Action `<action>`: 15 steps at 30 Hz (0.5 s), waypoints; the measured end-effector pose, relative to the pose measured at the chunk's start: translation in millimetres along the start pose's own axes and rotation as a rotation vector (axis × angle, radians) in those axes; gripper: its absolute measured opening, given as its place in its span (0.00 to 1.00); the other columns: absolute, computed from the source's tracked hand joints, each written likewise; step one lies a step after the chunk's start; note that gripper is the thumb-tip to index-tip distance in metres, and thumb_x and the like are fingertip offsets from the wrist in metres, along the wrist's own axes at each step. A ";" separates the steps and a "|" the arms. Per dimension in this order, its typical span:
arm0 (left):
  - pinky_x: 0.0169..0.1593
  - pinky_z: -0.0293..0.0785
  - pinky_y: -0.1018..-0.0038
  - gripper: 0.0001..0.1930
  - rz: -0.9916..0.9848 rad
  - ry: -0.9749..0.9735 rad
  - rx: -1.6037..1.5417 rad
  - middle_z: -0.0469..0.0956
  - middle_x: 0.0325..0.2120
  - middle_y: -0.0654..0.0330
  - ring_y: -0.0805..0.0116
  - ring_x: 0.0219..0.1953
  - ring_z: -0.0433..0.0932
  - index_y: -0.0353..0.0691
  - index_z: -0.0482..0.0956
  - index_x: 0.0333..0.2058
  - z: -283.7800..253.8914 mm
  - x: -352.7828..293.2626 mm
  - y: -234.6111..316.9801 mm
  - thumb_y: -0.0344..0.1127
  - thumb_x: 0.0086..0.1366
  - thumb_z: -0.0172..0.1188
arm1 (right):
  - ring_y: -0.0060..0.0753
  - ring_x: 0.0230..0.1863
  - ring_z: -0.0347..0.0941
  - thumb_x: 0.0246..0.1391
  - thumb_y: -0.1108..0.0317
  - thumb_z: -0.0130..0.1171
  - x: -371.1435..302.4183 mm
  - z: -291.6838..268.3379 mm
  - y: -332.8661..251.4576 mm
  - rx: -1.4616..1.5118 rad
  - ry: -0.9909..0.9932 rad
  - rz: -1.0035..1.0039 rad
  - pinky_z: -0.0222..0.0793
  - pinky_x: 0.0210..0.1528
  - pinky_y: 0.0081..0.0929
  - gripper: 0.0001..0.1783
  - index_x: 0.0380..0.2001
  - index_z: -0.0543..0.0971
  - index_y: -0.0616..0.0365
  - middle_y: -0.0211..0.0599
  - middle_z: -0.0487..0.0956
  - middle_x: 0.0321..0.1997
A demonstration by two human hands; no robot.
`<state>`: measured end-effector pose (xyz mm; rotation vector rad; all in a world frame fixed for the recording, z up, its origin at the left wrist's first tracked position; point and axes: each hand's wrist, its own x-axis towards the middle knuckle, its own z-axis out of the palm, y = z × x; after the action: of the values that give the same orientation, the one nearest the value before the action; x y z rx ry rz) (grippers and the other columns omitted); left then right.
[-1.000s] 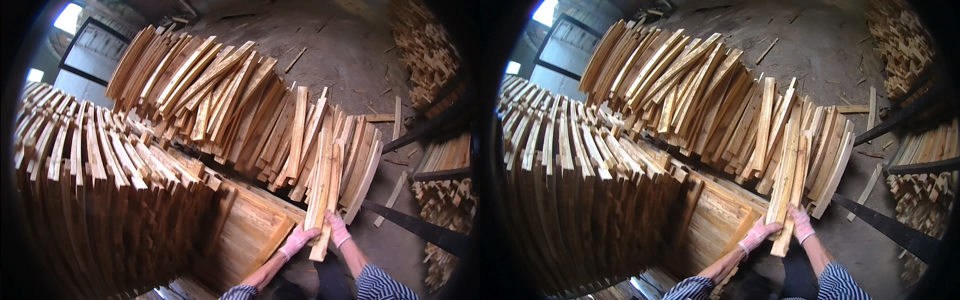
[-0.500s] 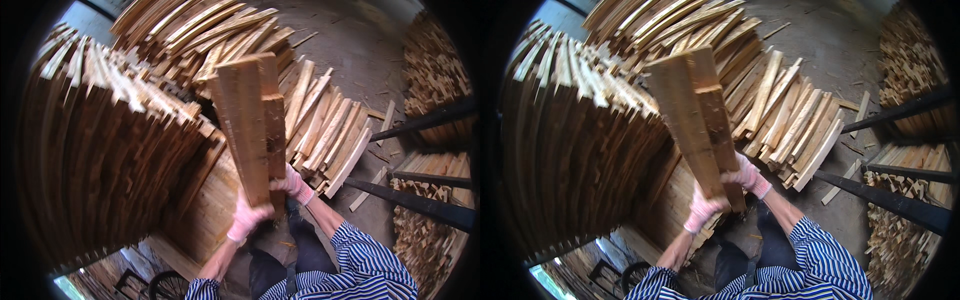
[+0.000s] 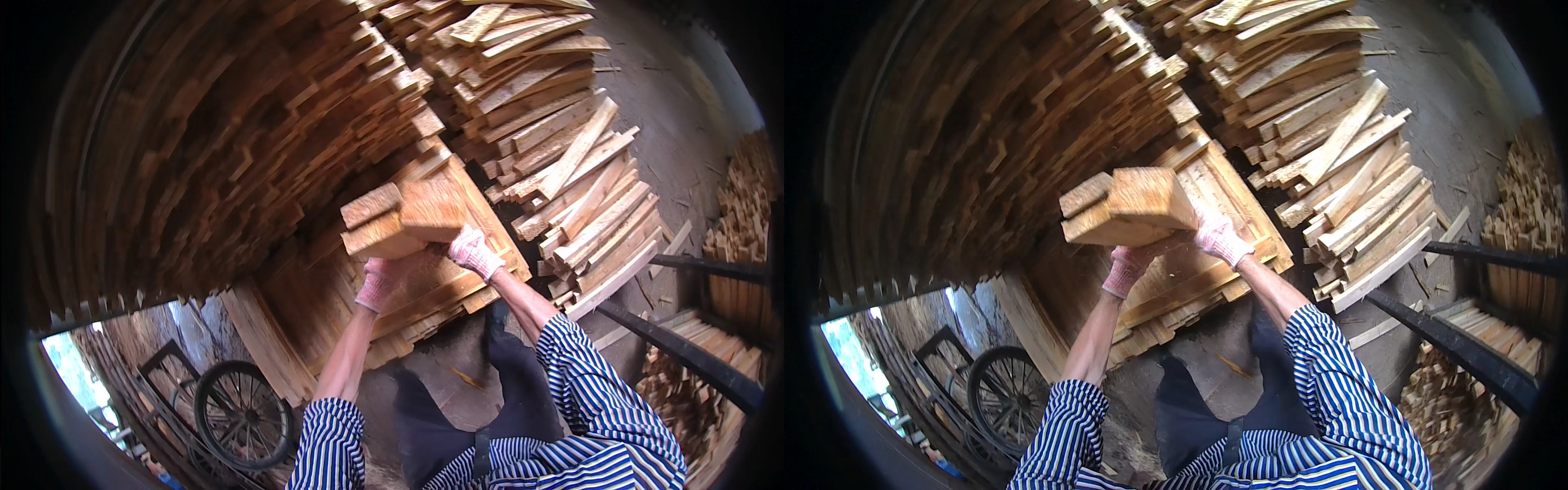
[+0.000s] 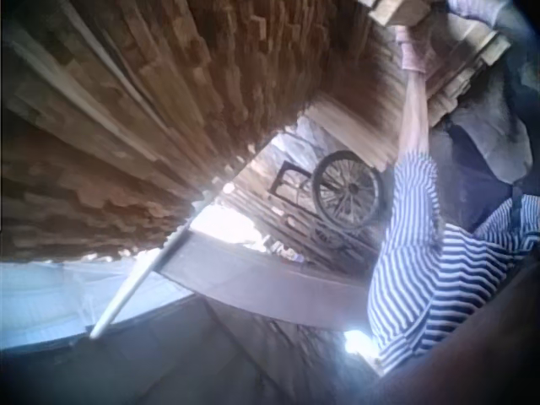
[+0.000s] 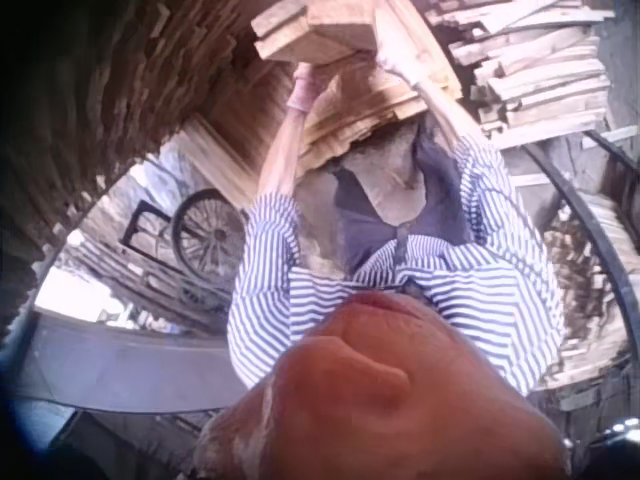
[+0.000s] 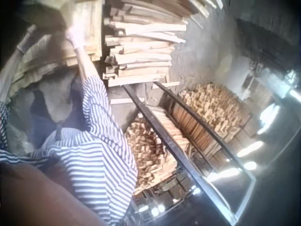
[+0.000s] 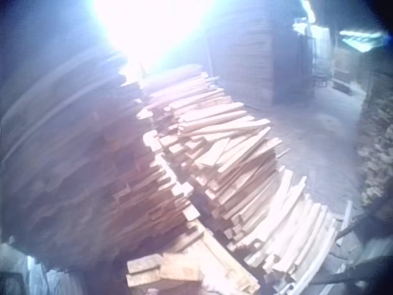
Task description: The person repeatedly picks up small wooden planks from a pile on the floor and stacks them onto a larger, organized stack. The person wears pink gloves and handles the wood by hand, moving pieces from a disorganized pile to a neat arrangement.
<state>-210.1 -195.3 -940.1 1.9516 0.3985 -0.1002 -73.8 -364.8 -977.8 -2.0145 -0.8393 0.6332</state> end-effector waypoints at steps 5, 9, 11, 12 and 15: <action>0.54 0.77 0.71 0.26 -0.267 0.143 -0.804 0.82 0.49 0.57 0.69 0.51 0.80 0.33 0.78 0.52 -17.1 -51.2 31.7 0.38 0.58 0.74 | 0.54 0.59 0.74 0.44 0.40 0.72 -13.1 -7.7 -78.4 -0.190 -0.093 -0.116 0.71 0.58 0.40 0.48 0.64 0.67 0.51 0.51 0.78 0.57; 0.51 0.82 0.69 0.19 -0.207 0.369 -0.838 0.83 0.45 0.55 0.66 0.47 0.82 0.30 0.81 0.48 -28.3 -145.4 -11.9 0.29 0.58 0.72 | 0.34 0.66 0.68 0.41 0.54 0.80 -60.3 60.0 -116.7 0.579 -0.106 0.050 0.65 0.66 0.30 0.58 0.72 0.59 0.57 0.44 0.73 0.65; 0.48 0.83 0.65 0.26 -0.338 0.521 -0.880 0.82 0.40 0.54 0.60 0.41 0.84 0.30 0.75 0.52 -28.5 -183.8 -47.7 0.34 0.56 0.71 | 0.39 0.71 0.63 0.41 0.58 0.79 -77.4 113.7 -117.1 0.712 -0.167 0.225 0.59 0.71 0.32 0.59 0.73 0.56 0.56 0.49 0.67 0.71; 0.47 0.84 0.63 0.26 -0.436 0.531 -1.006 0.82 0.39 0.52 0.58 0.40 0.84 0.29 0.74 0.52 -33.1 -194.8 -57.2 0.35 0.57 0.70 | 0.41 0.71 0.63 0.43 0.54 0.77 -77.2 134.2 -106.1 0.587 -0.185 0.282 0.58 0.71 0.32 0.58 0.73 0.56 0.59 0.51 0.67 0.70; 0.40 0.85 0.62 0.23 -0.568 0.568 -1.231 0.82 0.37 0.47 0.56 0.34 0.83 0.29 0.73 0.50 -60.7 -236.5 -91.8 0.32 0.57 0.67 | 0.41 0.70 0.63 0.48 0.50 0.72 -60.9 184.9 -88.8 0.468 -0.132 0.296 0.58 0.70 0.31 0.57 0.72 0.55 0.66 0.54 0.67 0.70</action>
<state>-468.8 -162.1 -936.5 0.5821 1.0721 0.2894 -269.6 -279.3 -990.8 -1.6876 -0.4129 1.0352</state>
